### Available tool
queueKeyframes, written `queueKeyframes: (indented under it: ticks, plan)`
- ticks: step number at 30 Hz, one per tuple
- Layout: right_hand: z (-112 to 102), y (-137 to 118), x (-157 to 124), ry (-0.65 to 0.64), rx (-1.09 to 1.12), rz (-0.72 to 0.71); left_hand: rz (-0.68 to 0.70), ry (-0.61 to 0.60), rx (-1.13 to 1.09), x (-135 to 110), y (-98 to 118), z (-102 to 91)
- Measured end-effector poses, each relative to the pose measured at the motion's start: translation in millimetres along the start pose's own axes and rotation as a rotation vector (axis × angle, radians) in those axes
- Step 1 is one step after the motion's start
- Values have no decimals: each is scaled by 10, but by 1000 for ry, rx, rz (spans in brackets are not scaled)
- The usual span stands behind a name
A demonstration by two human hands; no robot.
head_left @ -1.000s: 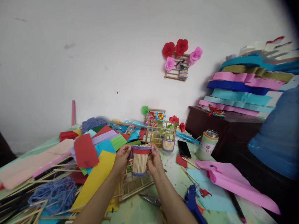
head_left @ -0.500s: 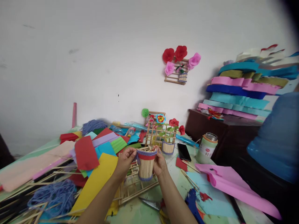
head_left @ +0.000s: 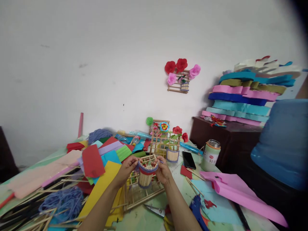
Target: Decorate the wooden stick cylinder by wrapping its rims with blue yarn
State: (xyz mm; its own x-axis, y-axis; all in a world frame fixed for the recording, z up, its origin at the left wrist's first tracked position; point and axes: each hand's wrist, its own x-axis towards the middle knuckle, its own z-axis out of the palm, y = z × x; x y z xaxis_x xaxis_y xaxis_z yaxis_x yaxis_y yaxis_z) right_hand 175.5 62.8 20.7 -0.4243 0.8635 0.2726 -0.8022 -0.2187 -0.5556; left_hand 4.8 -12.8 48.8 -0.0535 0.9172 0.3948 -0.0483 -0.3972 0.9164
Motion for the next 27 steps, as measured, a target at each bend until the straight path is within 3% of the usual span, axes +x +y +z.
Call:
queueKeyframes:
  ticks: [7, 13, 20, 27]
  plan:
    - [-8, 59, -94, -14, -27, 49, -58, -21, -14, -283, -51, -31]
    - [-41, 113, -317, -2, -56, 111, -89, 35, -51, -476, -149, -44]
    - [-33, 142, -468, -3, -9, 79, -82, 61, -57, -542, -169, 42]
    - [-15, 141, -498, -6, 33, 57, -78, 24, -1, -529, -156, 10]
